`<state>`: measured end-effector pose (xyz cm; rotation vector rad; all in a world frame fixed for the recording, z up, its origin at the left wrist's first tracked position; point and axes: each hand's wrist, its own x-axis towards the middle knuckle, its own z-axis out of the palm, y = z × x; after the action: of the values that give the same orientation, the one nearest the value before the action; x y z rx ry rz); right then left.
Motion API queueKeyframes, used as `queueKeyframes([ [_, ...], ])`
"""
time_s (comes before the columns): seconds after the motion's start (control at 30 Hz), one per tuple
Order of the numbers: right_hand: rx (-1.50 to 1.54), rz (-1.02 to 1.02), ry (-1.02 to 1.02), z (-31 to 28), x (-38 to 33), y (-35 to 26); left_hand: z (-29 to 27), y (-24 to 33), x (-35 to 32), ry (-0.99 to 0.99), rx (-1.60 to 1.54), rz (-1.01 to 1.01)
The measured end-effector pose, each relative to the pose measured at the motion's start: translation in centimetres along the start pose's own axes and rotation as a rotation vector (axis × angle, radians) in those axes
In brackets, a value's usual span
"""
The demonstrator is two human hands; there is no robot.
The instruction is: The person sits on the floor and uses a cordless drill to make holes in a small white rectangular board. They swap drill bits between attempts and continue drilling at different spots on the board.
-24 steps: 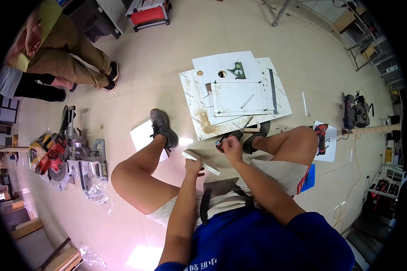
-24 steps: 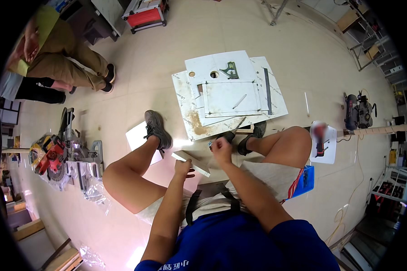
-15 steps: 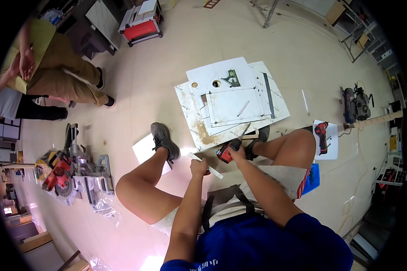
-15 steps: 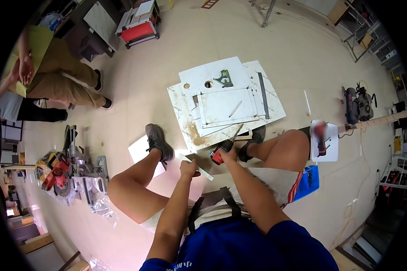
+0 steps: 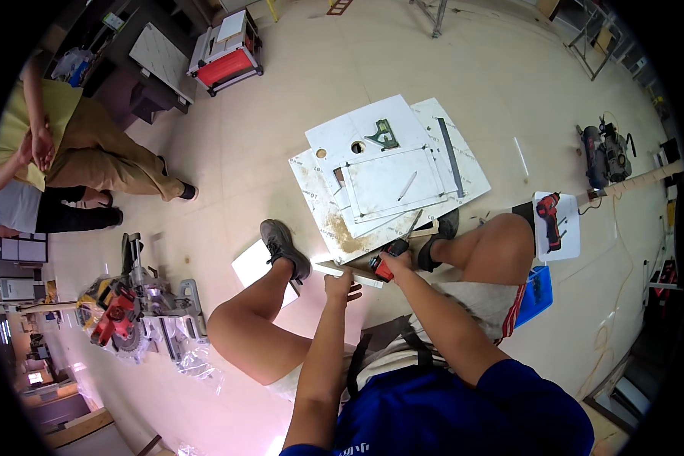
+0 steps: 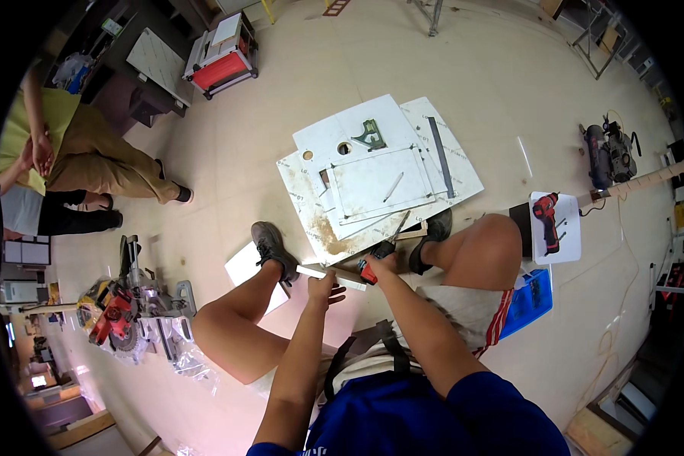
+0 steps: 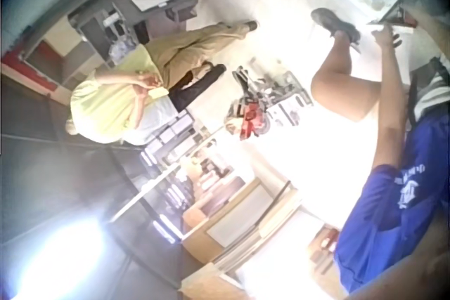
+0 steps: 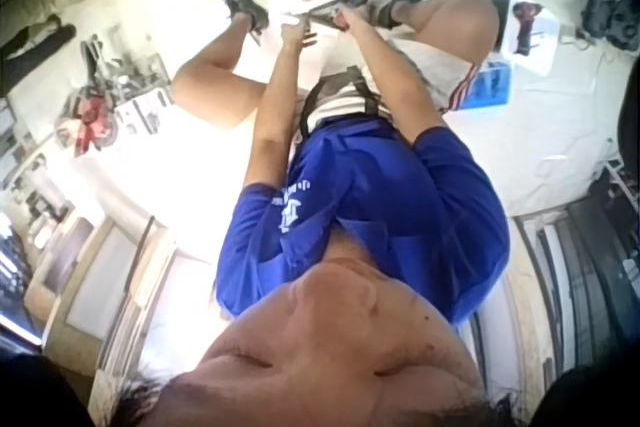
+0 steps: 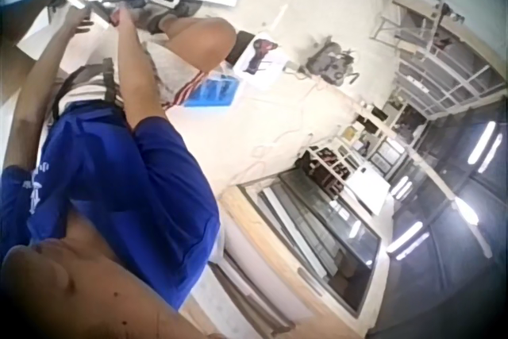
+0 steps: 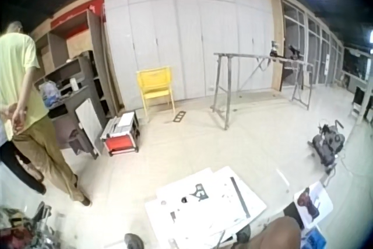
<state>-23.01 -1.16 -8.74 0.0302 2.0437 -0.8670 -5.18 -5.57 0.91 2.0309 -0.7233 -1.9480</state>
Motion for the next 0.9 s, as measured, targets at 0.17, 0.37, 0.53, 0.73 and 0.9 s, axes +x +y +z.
queueKeyframes([
  [0.17, 0.065, -0.042, 0.053, 0.8, 0.3, 0.3, 0.3, -0.6, 0.5, 0.044, -0.008, -0.016],
  [0.37, 0.308, 0.033, -0.057, -1.0, 1.2, 2.4, 0.2, -1.2, 1.0, 0.034, -0.017, -0.033],
  [0.53, 0.444, -0.083, 0.076, -4.3, 1.7, 5.2, 0.7, -0.7, 0.6, -0.002, -0.091, 0.007],
  [0.73, 0.479, -0.286, -0.014, -12.4, -5.8, 3.6, 0.3, -1.5, -1.3, 0.086, -0.101, -0.038],
  [0.9, 0.532, -0.374, -0.088, -19.8, -15.6, 0.1, -1.3, -1.4, -4.5, -0.146, -0.085, -0.141],
])
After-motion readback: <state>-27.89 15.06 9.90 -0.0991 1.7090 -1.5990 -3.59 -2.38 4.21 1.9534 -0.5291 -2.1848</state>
